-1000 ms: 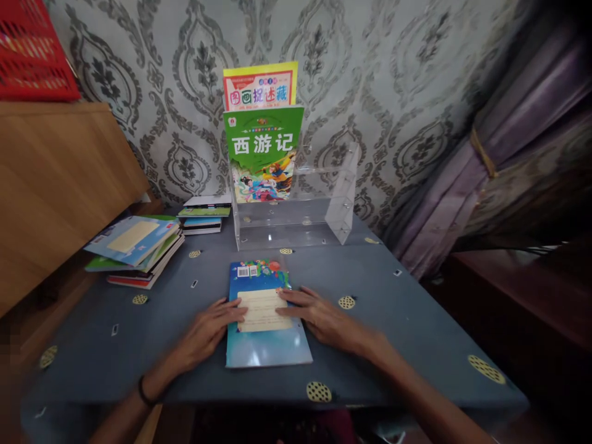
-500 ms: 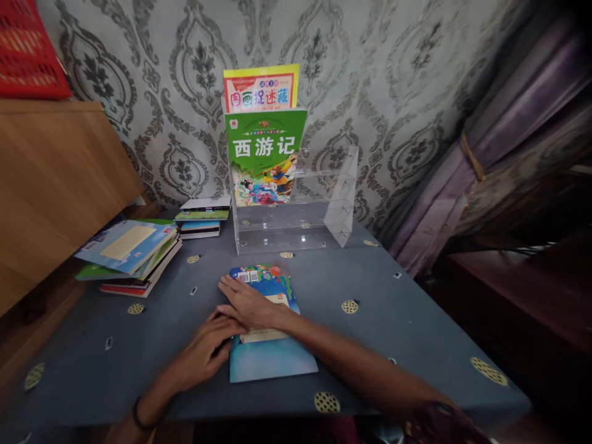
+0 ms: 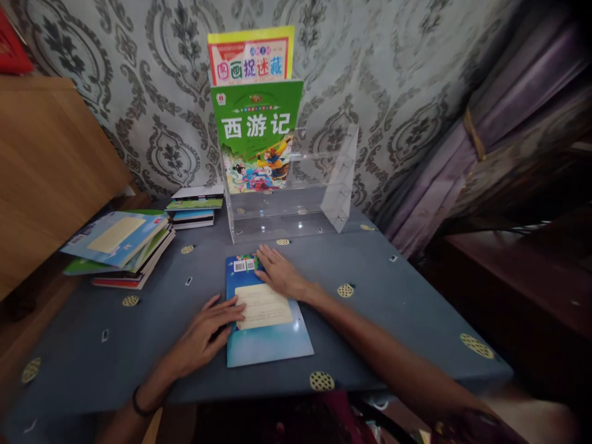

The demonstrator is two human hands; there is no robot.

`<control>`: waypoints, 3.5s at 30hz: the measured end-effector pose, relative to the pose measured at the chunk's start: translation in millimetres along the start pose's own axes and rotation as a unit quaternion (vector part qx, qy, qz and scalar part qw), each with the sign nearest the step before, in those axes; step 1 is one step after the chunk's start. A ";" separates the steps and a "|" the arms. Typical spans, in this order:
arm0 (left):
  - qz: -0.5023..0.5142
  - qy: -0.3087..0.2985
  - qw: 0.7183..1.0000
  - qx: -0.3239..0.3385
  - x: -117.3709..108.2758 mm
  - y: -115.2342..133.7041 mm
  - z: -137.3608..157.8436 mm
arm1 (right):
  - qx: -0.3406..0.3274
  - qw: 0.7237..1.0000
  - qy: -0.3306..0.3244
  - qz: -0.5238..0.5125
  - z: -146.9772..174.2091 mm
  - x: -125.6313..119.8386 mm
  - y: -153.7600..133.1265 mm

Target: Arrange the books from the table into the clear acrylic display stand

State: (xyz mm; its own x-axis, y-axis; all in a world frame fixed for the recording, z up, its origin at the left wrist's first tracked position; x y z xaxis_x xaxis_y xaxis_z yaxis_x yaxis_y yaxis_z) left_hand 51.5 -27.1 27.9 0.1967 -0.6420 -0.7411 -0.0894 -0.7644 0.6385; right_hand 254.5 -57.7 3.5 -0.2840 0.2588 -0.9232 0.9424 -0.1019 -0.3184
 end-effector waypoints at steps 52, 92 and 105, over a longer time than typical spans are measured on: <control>0.158 0.239 0.955 -0.076 -26.1 -44.8 -117.7 | 0.023 0.999 0.005 -0.024 18.7 -10.3 8.3; -0.139 -0.083 0.985 0.055 39.3 -16.0 -144.8 | 0.085 0.985 0.089 0.119 140.2 4.5 -75.0; -0.152 -0.044 0.987 0.008 28.4 -18.2 -127.1 | 0.096 0.988 0.080 0.089 138.1 2.9 -73.7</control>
State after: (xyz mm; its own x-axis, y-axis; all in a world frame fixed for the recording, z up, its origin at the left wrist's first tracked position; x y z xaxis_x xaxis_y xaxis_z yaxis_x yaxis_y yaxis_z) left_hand 182.9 -23.9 21.6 0.1318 -0.3853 -0.9133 -0.0542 -0.9228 0.3814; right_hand 159.9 -182.1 -5.4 -0.0697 0.3680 -0.9272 0.9200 -0.3357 -0.2024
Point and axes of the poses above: each hand's wrist, its own z-axis away from the middle knuckle, its own x-axis out of the palm, y = z × x, the point moved 8 cm from there along -z, towards the middle knuckle, and after that the axes turned 7 degrees about z, right-handed, at the moved point
